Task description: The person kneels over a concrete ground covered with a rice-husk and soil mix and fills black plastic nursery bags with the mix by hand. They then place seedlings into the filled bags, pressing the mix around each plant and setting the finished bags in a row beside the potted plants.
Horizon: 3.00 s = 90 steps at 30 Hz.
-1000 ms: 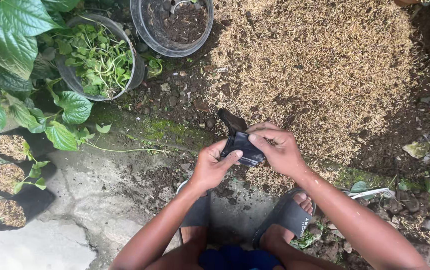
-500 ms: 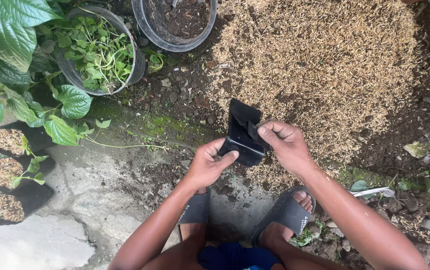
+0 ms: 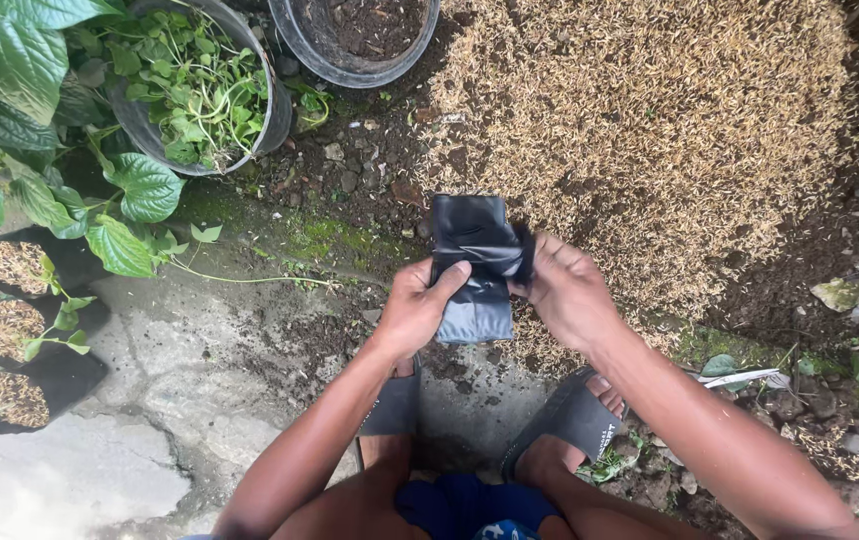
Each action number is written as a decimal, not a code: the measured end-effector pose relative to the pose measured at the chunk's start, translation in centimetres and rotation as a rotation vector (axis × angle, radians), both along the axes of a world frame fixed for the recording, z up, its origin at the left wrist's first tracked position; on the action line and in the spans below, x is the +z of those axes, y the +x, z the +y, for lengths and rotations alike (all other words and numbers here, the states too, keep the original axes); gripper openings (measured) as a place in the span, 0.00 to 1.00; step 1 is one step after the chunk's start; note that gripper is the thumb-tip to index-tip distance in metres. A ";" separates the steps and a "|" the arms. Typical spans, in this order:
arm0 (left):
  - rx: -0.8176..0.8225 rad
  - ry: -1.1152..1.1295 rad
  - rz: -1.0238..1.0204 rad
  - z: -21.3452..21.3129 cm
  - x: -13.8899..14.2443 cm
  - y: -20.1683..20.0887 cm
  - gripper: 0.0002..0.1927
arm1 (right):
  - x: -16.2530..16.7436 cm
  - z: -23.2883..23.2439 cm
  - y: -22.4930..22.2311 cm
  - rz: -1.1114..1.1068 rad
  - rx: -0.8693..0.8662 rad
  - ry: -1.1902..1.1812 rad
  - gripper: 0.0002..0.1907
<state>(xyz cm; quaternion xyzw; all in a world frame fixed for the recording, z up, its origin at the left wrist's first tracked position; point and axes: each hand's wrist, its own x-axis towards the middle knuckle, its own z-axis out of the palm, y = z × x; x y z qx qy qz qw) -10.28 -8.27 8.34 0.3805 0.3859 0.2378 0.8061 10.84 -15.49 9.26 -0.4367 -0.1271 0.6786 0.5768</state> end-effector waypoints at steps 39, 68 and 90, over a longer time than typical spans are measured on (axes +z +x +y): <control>-0.221 0.530 0.620 -0.1 3.4 0.0 0.19 | 5.9 2.0 1.8 -1.198 0.752 -0.060 0.12; -0.066 0.139 -0.123 -1.1 0.4 -2.5 0.11 | 5.4 2.6 -2.8 -1.577 0.506 0.460 0.29; -0.193 0.316 0.252 -1.7 -0.2 -2.7 0.19 | 3.5 1.7 -2.4 -1.080 0.348 0.234 0.07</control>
